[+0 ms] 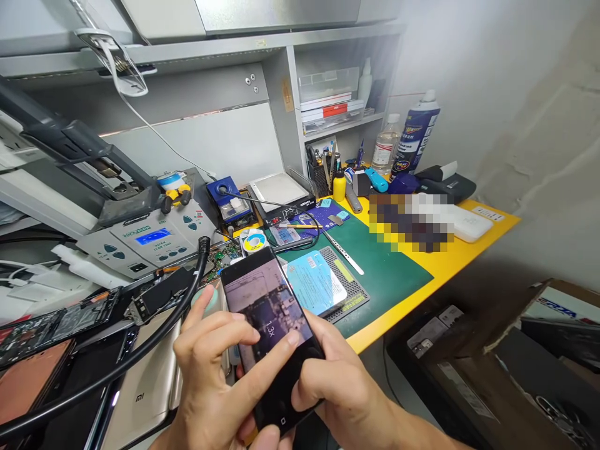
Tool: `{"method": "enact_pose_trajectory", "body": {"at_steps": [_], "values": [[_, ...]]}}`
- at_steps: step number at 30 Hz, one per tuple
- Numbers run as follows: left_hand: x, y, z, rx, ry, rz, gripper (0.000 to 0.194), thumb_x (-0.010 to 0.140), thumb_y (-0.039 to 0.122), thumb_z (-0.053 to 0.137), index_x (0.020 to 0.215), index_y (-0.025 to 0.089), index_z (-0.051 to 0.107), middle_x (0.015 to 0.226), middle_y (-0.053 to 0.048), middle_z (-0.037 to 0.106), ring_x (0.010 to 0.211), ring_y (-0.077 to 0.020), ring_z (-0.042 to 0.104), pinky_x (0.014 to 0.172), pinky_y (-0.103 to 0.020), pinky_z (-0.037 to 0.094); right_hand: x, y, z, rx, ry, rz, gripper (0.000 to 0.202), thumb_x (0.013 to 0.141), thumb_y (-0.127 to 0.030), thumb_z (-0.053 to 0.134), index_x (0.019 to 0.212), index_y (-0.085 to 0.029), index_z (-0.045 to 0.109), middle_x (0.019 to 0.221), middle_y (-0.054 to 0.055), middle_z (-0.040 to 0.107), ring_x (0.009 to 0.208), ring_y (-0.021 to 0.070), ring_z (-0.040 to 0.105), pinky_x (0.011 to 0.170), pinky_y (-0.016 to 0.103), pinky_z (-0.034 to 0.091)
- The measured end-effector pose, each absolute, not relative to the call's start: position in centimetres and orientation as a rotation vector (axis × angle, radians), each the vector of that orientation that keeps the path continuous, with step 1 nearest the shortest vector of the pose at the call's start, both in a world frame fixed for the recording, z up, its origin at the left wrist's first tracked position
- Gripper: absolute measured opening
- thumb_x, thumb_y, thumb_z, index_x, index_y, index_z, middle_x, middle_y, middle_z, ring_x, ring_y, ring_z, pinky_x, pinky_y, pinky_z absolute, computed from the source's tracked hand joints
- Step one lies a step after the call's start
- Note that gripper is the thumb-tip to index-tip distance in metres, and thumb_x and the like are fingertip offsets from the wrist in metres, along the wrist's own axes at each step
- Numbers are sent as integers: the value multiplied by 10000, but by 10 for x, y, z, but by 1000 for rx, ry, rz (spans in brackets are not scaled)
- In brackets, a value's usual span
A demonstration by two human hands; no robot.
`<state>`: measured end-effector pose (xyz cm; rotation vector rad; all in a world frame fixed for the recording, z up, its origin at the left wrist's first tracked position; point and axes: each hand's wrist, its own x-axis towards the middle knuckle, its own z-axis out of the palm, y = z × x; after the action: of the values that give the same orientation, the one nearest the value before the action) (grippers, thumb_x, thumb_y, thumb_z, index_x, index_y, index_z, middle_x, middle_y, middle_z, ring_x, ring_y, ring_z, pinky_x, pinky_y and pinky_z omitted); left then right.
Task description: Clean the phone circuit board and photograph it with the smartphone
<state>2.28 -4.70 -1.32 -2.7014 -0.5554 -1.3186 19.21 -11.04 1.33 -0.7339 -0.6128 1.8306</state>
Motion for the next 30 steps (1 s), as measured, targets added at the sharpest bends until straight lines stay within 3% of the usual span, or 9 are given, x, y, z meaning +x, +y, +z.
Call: {"method": "enact_pose_trajectory", "body": {"at_steps": [4,8,13,20,30], "values": [[23,-48,-11,-2696,-563,-1309,431,946,249,488,1286,217,752,1092,-81,466,1115,-268,489,1285,-710,239,192,-111,19,-716,-625,1845,827,640,-129,600,1465,-160,544,987,61,779,789,249,764,621,299,543],[21,-48,-10,-2674,-515,-1311,458,1044,368,400,1301,220,748,1098,-95,469,1112,-285,481,1246,-760,245,192,-114,26,-702,-573,1856,825,617,-121,611,1439,-171,558,992,56,772,826,270,773,705,345,581],[17,-48,-7,-2646,-463,-1260,532,1094,467,316,1307,231,742,1122,-105,470,1136,-292,477,1250,-771,247,194,-120,32,-786,-523,1867,772,606,-84,632,1374,-161,620,941,39,757,831,227,748,730,290,555],[15,-50,-5,-2637,-463,-1241,518,1099,461,331,1324,228,735,1134,-109,463,1142,-287,470,1253,-791,252,194,-121,35,-809,-521,1847,735,571,-92,641,1303,-153,672,845,14,718,774,197,696,670,248,507],[11,-50,-4,-2643,-437,-1187,558,1097,494,305,1364,224,714,1132,-113,452,1144,-298,461,1241,-801,242,192,-119,37,-731,-550,1870,792,588,-89,606,1377,-161,620,950,36,732,894,234,739,722,273,545]]}}
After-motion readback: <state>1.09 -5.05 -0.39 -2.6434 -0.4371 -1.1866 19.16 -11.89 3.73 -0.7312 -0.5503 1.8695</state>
